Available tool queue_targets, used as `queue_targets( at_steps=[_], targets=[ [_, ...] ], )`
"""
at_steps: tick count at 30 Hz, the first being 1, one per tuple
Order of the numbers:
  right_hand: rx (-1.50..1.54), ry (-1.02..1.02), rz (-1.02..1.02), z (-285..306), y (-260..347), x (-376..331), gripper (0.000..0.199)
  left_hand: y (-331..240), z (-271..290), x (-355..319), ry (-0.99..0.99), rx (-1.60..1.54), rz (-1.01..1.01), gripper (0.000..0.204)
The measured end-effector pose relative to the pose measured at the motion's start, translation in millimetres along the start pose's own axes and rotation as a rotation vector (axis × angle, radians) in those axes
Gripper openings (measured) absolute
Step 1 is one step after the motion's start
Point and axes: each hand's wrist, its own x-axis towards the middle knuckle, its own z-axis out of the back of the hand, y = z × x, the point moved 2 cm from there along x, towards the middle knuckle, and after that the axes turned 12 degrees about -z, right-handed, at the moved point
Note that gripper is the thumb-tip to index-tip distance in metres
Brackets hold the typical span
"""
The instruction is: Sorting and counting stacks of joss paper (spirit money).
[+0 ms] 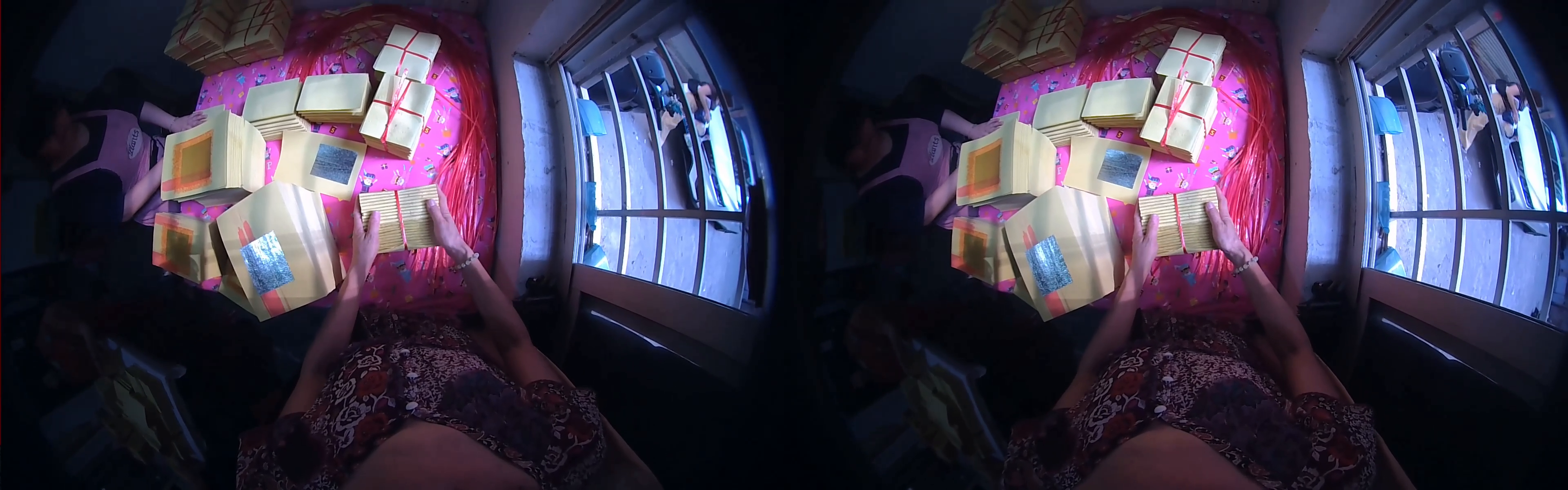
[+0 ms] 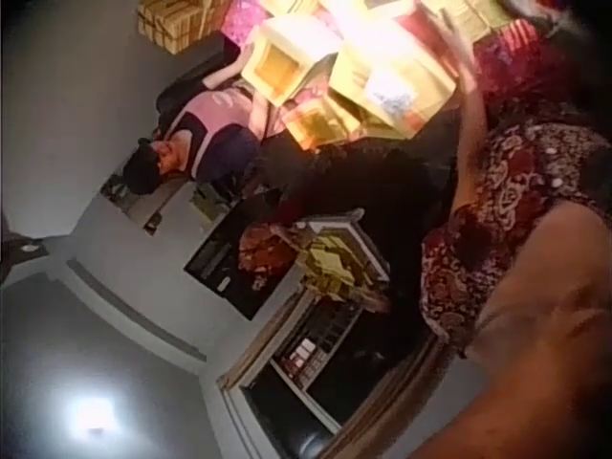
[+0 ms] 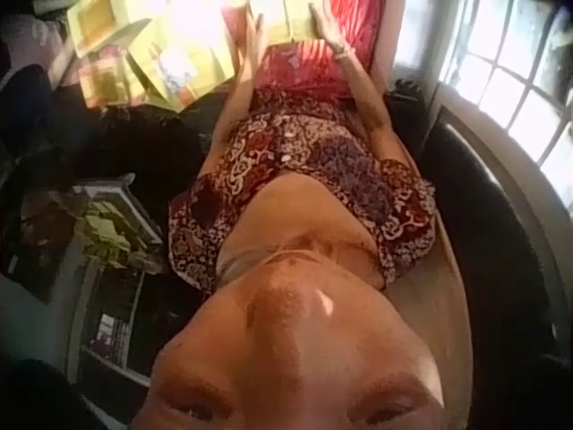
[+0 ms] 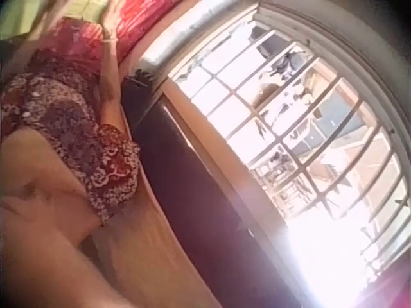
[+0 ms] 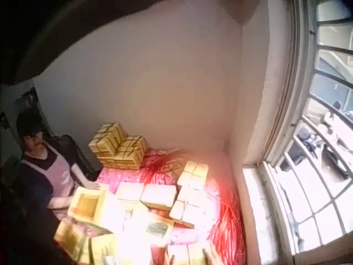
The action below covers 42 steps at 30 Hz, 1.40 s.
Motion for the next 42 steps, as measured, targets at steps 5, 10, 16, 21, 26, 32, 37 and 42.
queue_targets(
  at_steps=[5, 10, 16, 21, 26, 32, 37, 42],
  targets=[
    [0.104, 0.041, -0.028, 1.2, -5.5, 3.2, 0.056, 12.2, 5.9, 2.5, -0.020, -0.109, -0.027, 0.058],
    [0.090, 0.040, -0.102, 11.8, 10.4, -9.2, 0.066, -11.7, 4.5, -10.4, -0.103, -0.210, 0.063, 0.069],
    [0.015, 0.026, 0.001, -5.1, 15.8, -23.8, 0.059, 3.6, 0.5, -34.1, 0.114, -0.155, -0.184, 0.085],
    [-0.120, -0.012, 0.027, -4.0, 6.3, -21.3, 0.060, 15.2, -0.1, -35.2, 0.108, -0.264, -0.128, 0.083],
    [-0.094, -0.021, 0.047, -5.3, 3.8, -23.0, 0.059, 21.5, -2.4, -38.4, 0.070, -0.276, -0.146, 0.086],
    [-0.136, -0.019, 0.070, -5.8, 0.5, -17.8, 0.061, 34.7, -0.8, -42.0, -0.030, -0.208, -0.289, 0.091],
    [-0.302, -0.349, 0.247, -6.8, -18.9, -32.9, 0.061, 28.4, -12.7, -41.5, -0.165, -0.214, -0.203, 0.092],
    [-0.398, -0.414, 0.269, -25.6, 4.0, -48.8, 0.053, 33.8, -11.6, -36.1, -0.169, -0.166, -0.199, 0.082]
  ],
)
